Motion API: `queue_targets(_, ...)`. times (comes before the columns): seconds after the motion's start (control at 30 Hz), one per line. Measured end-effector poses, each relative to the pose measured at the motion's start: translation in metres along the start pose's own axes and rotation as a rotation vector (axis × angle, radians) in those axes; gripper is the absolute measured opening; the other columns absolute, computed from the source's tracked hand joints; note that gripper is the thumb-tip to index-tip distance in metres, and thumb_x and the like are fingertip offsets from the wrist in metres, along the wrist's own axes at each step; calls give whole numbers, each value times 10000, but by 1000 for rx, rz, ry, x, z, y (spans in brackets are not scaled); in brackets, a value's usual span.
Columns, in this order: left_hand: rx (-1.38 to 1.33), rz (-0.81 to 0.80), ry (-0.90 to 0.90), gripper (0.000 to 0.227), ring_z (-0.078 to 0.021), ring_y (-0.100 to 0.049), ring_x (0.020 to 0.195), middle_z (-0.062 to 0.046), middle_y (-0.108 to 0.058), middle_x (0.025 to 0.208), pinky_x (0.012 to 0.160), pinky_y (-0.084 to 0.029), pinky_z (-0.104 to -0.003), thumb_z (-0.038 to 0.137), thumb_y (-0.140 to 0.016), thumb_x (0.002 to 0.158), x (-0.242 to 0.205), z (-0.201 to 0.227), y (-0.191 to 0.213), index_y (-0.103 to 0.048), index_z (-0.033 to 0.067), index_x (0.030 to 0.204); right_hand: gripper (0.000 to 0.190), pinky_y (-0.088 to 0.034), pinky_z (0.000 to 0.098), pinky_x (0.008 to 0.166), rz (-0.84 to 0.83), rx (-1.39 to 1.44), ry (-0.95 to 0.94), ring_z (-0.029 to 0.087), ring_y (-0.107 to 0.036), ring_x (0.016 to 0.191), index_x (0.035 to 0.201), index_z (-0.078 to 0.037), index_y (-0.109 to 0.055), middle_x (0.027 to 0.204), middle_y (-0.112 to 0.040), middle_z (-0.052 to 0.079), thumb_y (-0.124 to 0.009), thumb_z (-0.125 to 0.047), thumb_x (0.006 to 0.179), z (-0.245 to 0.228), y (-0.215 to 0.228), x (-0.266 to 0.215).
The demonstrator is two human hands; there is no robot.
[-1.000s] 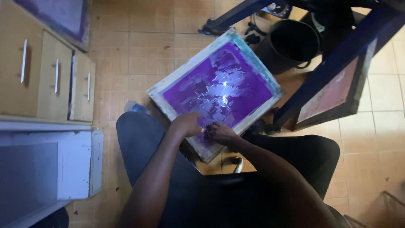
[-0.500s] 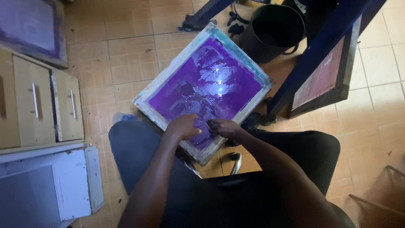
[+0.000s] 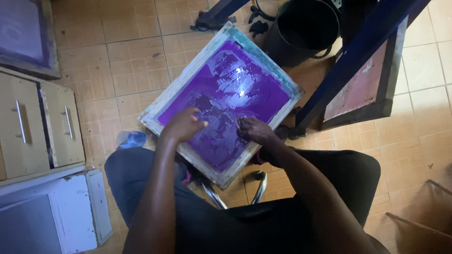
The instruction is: The person scrapes a purple surface inside a wooden frame using a small metal tool. They repeatedly remove material from the surface, working across different areas of the frame.
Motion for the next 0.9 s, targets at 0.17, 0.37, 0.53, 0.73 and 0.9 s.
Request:
queue_targets(0.17, -54, 26, 65, 708, -443, -633, 1277, -257, -688, 1302, 1054, -509, -546, 445, -729, 917, 24, -22, -9, -551, 62, 1485, 316, -449, 493, 1065, 6, -8, -67, 356, -570, 1262, 1034, -215, -746, 1159, -665, 78, -461, -349, 1017, 66, -13, -31)
queue_targets(0.37, -52, -39, 88, 745, -450, -621, 1298, -268, -673, 1332, 1067, -500, -549, 473, -718, 913, 17, -20, -10, -536, 55, 1502, 316, -456, 513, 1043, -31, -65, -103, 380, -565, 1272, 1069, -204, -743, 1173, -661, 105, -451, -298, 992, 71, 41, -17)
queue_targets(0.53, -17, -55, 125, 716, -440, -626, 1296, -272, -679, 1324, 1079, -497, -540, 440, -707, 924, 34, -33, -21, -536, 60, 1506, 293, -471, 543, 1009, -37, -47, -164, 449, -575, 1246, 1012, -160, -762, 1166, -663, 205, -475, -190, 962, 114, 35, -24)
queue_targets(0.73, 30, -69, 94, 741, -444, -620, 1302, -273, -674, 1331, 1074, -500, -543, 475, -691, 926, 25, -24, -16, -519, 56, 1513, 259, -482, 471, 993, -76, -164, -239, 325, -582, 1281, 980, -308, -751, 1149, -685, 55, -500, -257, 942, 143, 46, -37)
queue_targets(0.9, 15, -68, 97, 704, -466, -612, 1301, -294, -673, 1317, 1070, -496, -551, 428, -698, 939, 40, -37, -25, -529, 34, 1498, 211, -547, 432, 897, -39, -156, -469, 283, -660, 1103, 899, -280, -764, 1043, -707, 10, -568, -202, 899, 178, 33, -57)
Point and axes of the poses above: each hand's wrist, its own x-axis towards the middle knuckle, its own y-axis out of the back of the hand, z = x × y, the point moved 7 cm from there along x, towards the middle knuckle
